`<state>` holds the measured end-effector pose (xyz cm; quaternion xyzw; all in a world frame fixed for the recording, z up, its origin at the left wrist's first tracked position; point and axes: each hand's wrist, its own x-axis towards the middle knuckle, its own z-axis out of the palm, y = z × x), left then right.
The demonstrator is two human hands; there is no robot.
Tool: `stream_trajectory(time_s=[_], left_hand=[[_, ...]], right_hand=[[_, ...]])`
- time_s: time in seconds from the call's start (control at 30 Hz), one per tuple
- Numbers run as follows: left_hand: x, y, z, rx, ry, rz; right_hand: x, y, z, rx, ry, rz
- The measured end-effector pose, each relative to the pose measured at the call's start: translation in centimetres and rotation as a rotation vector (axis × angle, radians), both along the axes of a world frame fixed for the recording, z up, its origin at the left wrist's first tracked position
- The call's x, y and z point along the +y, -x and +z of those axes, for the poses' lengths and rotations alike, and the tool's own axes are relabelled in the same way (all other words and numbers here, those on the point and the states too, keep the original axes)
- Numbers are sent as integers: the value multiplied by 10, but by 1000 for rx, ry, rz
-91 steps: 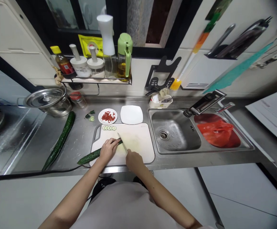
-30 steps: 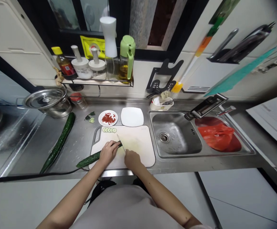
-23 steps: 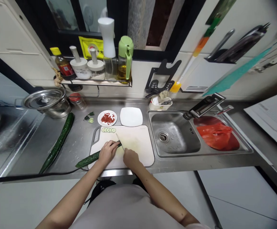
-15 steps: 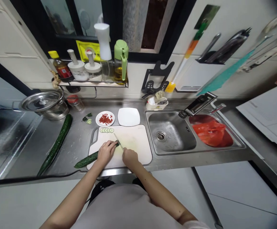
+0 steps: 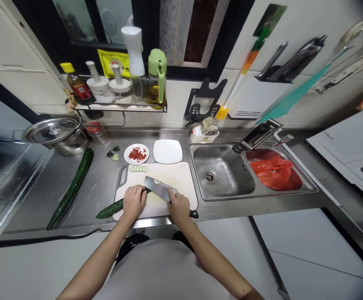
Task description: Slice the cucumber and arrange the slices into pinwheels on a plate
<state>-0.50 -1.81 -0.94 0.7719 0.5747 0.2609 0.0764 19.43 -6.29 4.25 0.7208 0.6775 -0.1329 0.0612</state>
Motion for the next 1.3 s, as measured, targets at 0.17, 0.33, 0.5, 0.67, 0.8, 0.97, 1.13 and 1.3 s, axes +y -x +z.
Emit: stream_trajectory(time_s=[0.17, 0.33, 0.5, 0.67, 0.8, 0.97, 1.13, 1.3], left_hand=[[7, -4, 15, -84, 4, 72], [25, -18, 37, -24, 106, -67], [38, -21, 38, -87, 186, -99], [59, 3, 26, -236, 237, 171], [98, 36, 12, -484, 188, 574], [153, 58, -8, -785, 134, 952], [183, 68, -24, -710, 199, 998], [204, 90, -25, -540, 292, 911]], right_hand=[[-4, 0, 0, 11, -37, 44], [-8, -1, 6, 19, -72, 114], [-8, -4, 8, 2, -44, 107], [-10, -8, 6, 3, -22, 93], [-14, -15, 7, -10, -13, 54], [-16, -24, 8, -5, 4, 2], [-13, -29, 7, 11, 5, -30], [-12, -33, 3, 38, -1, -58]])
